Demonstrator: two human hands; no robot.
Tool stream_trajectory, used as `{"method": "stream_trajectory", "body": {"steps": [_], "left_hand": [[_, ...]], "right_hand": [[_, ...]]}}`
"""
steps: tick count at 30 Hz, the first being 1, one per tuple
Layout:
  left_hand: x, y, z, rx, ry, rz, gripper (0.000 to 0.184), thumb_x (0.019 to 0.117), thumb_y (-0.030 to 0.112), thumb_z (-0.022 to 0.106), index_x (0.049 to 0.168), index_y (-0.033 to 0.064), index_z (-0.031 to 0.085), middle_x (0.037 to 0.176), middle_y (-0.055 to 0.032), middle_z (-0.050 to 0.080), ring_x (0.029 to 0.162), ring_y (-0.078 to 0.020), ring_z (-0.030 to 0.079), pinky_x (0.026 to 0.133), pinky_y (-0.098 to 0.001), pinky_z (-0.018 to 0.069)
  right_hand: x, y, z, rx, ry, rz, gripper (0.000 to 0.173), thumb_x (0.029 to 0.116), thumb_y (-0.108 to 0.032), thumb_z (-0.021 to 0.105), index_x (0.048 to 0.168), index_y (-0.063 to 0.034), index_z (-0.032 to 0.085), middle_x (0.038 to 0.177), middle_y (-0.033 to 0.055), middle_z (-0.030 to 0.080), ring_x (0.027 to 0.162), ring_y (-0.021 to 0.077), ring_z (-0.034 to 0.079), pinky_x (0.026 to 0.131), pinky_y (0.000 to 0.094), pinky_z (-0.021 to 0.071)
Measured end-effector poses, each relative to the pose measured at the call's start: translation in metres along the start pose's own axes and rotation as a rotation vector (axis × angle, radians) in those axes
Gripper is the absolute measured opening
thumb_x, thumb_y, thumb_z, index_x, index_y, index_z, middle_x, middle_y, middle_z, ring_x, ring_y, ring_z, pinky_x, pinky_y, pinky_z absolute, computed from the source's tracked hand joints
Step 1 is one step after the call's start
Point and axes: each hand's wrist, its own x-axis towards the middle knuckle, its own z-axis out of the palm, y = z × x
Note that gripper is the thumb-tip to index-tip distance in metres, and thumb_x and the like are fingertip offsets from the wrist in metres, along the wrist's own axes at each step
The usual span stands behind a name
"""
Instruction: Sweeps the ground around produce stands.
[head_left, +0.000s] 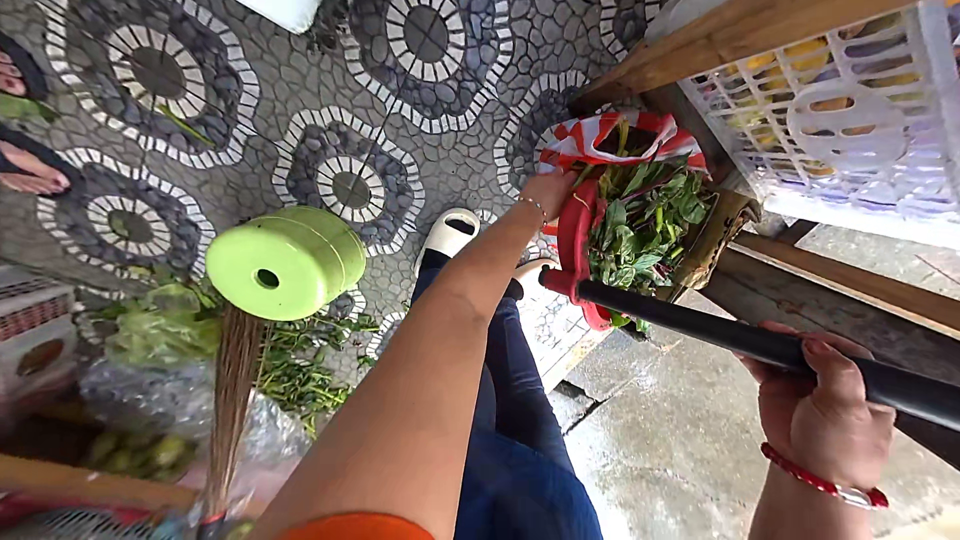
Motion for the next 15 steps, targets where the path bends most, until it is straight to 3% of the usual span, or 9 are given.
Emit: {"method": "stream_trajectory", "body": {"steps": [3,4,6,8,11,14,15], "left_hand": [[0.009,-0.004,-0.003,-0.006,0.071,0.006,0.066,0.0806,0.009,0.079,0.143,0.0092,0.057,0.146,-0.0322,0.046,0.126,-0.051,0.054,0.097,-0.0653,0.049],[0.009,-0.003,-0.005,-0.015,0.074,-0.056,0.065,0.0814,0.011,0.079,0.142,0.0077,0.056,0.149,-0.0322,0.042,0.127,-0.0498,0.053,0.097,-0.0636,0.0494],[0.009,0.001,-0.01,-0.069,0.127,-0.216,0.057,0.0935,0.028,0.072,0.143,0.005,0.055,0.151,-0.0343,0.039,0.118,-0.0493,0.061,0.093,-0.0607,0.0532],[0.011,0.002,-0.012,-0.146,0.249,-0.258,0.057,0.097,0.04,0.067,0.139,0.0019,0.058,0.15,-0.0343,0.041,0.117,-0.0486,0.061,0.095,-0.0584,0.053],[0.014,0.004,-0.02,-0.377,0.476,0.039,0.045,0.0982,0.028,0.067,0.127,-0.0064,0.064,0.152,-0.0308,0.043,0.135,-0.0448,0.05,0.112,-0.0535,0.0428],[0.0,0.026,-0.034,-0.626,0.547,0.178,0.035,0.1016,0.023,0.062,0.121,-0.0051,0.069,0.125,-0.0242,0.068,0.119,-0.0334,0.065,0.107,-0.0474,0.048],[-0.008,0.031,-0.035,-0.629,0.521,0.215,0.032,0.1025,0.02,0.06,0.121,-0.0032,0.07,0.121,-0.0219,0.07,0.116,-0.0309,0.067,0.106,-0.0466,0.049]], "right_hand": [[-0.003,0.002,-0.003,0.004,0.003,0.005,0.016,0.0984,-0.004,0.04,0.097,-0.0099,0.055,0.093,0.0076,0.078,0.081,0.0233,0.078,0.069,0.0388,0.0676],[-0.004,0.002,-0.002,0.006,0.002,0.004,0.016,0.0978,-0.003,0.04,0.097,-0.01,0.054,0.093,0.0074,0.078,0.081,0.0231,0.078,0.069,0.0386,0.0676],[-0.006,0.003,0.0,-0.003,-0.009,-0.004,0.016,0.0982,-0.002,0.04,0.098,-0.0108,0.054,0.093,0.0058,0.078,0.082,0.0212,0.078,0.068,0.0368,0.0674],[-0.008,0.005,0.001,-0.006,-0.029,-0.02,0.017,0.0982,-0.003,0.04,0.097,-0.0108,0.055,0.094,0.0055,0.078,0.082,0.0199,0.078,0.068,0.0354,0.0671],[-0.008,0.003,0.004,-0.022,-0.022,-0.025,0.016,0.0965,-0.002,0.042,0.095,-0.0098,0.056,0.092,0.0062,0.078,0.08,0.0189,0.078,0.065,0.033,0.0663],[-0.006,-0.003,0.013,-0.049,-0.004,0.005,0.014,0.0973,-0.001,0.043,0.096,-0.0085,0.055,0.089,0.0049,0.078,0.078,0.0173,0.077,0.066,0.0314,0.0662],[-0.004,-0.005,0.018,-0.045,-0.003,0.015,0.013,0.097,0.0,0.045,0.097,-0.0079,0.056,0.088,0.0049,0.077,0.078,0.0174,0.077,0.066,0.032,0.0663]]}}
